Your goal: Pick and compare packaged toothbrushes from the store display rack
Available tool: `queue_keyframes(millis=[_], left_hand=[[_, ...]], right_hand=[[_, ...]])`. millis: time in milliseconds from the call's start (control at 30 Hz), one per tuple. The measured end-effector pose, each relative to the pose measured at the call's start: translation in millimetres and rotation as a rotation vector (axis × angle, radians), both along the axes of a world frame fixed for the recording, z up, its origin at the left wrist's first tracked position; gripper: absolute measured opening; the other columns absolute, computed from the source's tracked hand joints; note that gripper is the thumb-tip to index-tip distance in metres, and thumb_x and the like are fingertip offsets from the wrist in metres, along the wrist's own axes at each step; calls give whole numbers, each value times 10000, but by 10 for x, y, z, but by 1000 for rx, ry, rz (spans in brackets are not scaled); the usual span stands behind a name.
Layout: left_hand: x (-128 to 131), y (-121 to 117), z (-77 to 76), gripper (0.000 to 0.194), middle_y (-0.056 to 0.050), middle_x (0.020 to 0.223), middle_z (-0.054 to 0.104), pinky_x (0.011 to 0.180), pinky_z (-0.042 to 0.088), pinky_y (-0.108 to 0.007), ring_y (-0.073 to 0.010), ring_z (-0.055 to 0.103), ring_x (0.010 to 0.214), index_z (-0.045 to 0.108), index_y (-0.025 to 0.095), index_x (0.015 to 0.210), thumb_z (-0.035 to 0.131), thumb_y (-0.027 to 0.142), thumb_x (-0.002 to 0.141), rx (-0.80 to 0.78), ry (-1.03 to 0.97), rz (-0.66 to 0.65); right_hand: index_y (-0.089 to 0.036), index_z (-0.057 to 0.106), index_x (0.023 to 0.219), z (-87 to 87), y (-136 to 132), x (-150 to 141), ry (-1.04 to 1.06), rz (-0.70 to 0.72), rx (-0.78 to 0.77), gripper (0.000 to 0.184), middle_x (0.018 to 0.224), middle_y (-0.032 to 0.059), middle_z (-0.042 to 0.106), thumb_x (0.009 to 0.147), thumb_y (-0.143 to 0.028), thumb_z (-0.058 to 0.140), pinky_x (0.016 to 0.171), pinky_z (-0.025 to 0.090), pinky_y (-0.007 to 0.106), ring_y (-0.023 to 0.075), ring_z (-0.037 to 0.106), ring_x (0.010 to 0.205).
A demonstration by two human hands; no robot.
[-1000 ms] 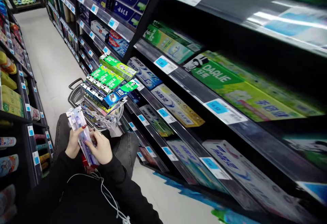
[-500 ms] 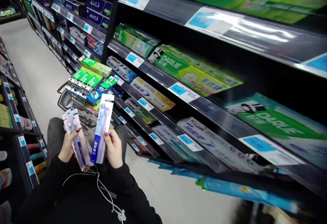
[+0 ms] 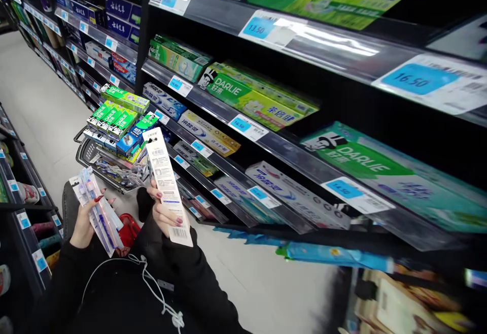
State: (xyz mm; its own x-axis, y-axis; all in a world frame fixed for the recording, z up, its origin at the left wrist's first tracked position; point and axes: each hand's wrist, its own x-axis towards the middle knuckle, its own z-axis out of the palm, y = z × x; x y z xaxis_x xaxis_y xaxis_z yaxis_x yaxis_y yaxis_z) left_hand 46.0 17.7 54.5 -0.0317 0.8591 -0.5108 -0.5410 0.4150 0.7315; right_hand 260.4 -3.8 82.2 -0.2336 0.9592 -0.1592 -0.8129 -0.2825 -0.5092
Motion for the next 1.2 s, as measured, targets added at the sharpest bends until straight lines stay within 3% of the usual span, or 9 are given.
queue_keyframes(millis=[133,233,400,633,767,867,1000,1100,1200], left_hand=[[-16,-8,-30,474,-67,1031,679,715,580,-432,-287,679,808,589,155,1083,706,173,624,-16,-30,5],[-26,-20,-54,424,-62,1049,673,721,583,-430,-284,677,812,607,144,1035,715,171,626,-35,-26,-10],[-30,-26,-53,379,-43,979,690,751,579,-420,-280,674,837,626,141,989,717,159,621,-47,-42,-1],[-32,-31,-23,346,-51,972,693,754,576,-431,-285,676,828,633,132,958,708,160,622,-30,-33,-9],[-49,-37,-44,349,-53,967,692,762,574,-420,-283,676,839,628,143,982,695,163,640,-16,-26,-24],[-78,-40,-78,370,-52,965,692,752,575,-426,-286,674,846,621,153,1005,689,165,642,-18,-28,-25],[-106,-42,-86,356,-63,941,695,739,578,-428,-288,672,849,632,127,982,685,179,634,-45,-41,-29],[-109,-39,-63,355,-54,944,694,739,580,-423,-280,675,837,631,135,977,690,172,629,-38,-22,-6],[-126,-34,-63,374,-43,947,693,741,580,-414,-274,675,841,624,152,993,699,162,627,-36,-25,33]], right_hand=[[-201,491,1040,-387,-17,-44,179,-73,99,263,706,-81,366,919,-393,357,196,33,95,-44,-14,281],[-189,506,990,-510,-40,-94,207,-128,84,299,646,-99,309,926,-414,318,196,11,87,-49,-48,268],[-169,524,977,-313,-3,-37,245,-137,59,220,656,-89,318,924,-284,345,191,-13,86,-53,-24,261],[-195,554,1006,48,325,104,256,-271,185,210,740,-52,366,914,-195,365,257,148,31,-33,136,339],[-193,560,987,157,438,108,96,-342,142,242,716,-57,330,935,-244,330,233,95,75,-12,78,342],[-204,534,962,274,412,67,-172,-352,108,235,673,-61,300,930,-317,330,225,78,130,4,59,332],[-232,436,906,362,287,-28,-514,-387,109,299,590,-70,314,861,-525,403,267,244,158,36,267,312],[-252,367,942,257,204,-83,-619,-326,117,363,536,-82,360,816,-584,443,325,348,188,85,410,348],[-255,330,1014,-20,143,-118,-727,-132,-20,313,556,-81,441,850,-512,398,364,417,223,108,486,371]])
